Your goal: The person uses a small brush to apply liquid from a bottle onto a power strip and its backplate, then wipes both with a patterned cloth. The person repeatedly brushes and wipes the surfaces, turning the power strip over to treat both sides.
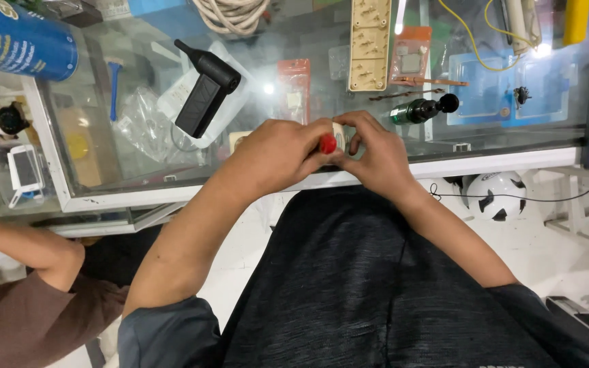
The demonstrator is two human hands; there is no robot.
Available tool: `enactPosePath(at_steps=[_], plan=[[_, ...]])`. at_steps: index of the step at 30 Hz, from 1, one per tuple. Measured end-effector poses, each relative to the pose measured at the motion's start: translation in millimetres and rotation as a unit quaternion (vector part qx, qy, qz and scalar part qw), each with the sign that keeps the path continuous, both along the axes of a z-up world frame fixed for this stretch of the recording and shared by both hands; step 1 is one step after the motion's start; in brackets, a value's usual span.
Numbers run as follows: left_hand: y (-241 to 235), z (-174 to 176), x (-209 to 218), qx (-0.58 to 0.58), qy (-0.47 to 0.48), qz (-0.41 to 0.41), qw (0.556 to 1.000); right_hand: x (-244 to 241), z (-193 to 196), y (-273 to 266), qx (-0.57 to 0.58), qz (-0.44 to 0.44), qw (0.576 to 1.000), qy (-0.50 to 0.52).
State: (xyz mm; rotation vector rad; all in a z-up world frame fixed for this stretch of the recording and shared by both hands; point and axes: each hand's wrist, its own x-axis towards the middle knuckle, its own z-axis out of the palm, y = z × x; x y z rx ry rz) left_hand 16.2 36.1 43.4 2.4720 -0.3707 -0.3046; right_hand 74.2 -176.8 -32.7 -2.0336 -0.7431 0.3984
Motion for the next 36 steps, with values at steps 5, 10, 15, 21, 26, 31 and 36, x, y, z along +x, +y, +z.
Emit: enactPosePath(at_steps=[5, 10, 15, 21, 26, 31, 36], plan=[[-5, 10, -4, 0.048, -0.031, 0.049, 0.997, 2, 2, 0, 0.001, 0.029, 1.000, 0.006], [-14, 21, -9, 0.040, -0.025, 0.096, 0.994, 4, 1, -1, -0.021, 0.038, 0.999, -0.010], [-30, 26, -13, 0.062, -0.039, 0.118, 0.990, 5, 8, 0, -0.007, 0.050, 0.999, -0.014], [-38, 29, -21, 0.000, -0.048, 0.180, 0.982, 7, 3, 0, -0.011, 0.065, 0.998, -0.013], [-33, 5, -29, -0.001, -0.097, 0.250, 0.963, 6, 8, -2, 0.012, 0.074, 0.997, -0.026], [-29, 16, -49, -0.044, -0.089, 0.351, 0.931, 8, 5, -2, 0.013, 0.075, 0.997, -0.029], [-50, 28, -60, -0.287, -0.054, 0.360, 0.886, 8, 8, -2, 0.007, 0.071, 0.997, -0.027]])
